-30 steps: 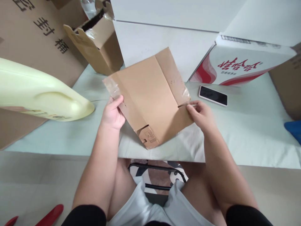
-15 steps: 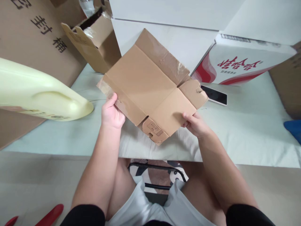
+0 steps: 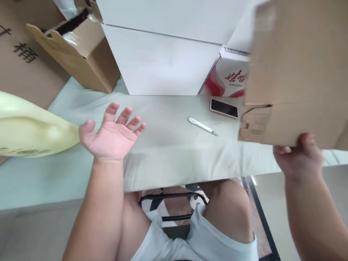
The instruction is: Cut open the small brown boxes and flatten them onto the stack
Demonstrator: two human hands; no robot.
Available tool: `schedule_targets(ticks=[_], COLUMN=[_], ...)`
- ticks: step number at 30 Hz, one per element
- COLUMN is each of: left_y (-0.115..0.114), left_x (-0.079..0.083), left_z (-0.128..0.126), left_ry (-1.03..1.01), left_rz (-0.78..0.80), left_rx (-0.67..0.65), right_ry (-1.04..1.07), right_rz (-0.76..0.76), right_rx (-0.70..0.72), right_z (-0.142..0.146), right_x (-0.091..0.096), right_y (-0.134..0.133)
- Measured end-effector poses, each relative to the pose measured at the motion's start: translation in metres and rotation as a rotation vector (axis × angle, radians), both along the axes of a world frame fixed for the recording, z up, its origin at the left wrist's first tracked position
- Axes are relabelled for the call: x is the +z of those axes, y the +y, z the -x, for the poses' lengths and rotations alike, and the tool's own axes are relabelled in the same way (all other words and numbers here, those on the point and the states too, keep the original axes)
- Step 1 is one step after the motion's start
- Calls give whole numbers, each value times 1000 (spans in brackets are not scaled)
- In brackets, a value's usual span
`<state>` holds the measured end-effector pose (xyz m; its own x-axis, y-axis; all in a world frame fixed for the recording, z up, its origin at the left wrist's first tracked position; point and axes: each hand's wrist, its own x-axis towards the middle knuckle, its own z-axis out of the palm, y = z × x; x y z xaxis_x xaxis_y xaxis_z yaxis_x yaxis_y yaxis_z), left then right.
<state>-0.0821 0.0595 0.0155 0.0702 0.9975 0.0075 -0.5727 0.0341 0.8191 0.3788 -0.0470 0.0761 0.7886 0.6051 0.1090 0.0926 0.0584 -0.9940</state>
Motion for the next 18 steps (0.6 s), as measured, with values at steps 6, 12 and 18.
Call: schedule_targets(ticks=[6,12,18], left_y=[1,5,8], left_x=[5,5,4], left_z=[-8,-21,-29], left_ry=[-30,-28,-1], left_rz=[25,31,55], left_rx=[-15,-33,-38], right_ry=[-149,-165,-313], right_rz=[-18,203,206], right_rx=[-537,-545,-337], right_z=[-70,-110,-159], right_x=[-9,-15,-7], right_y=[-25,37,128])
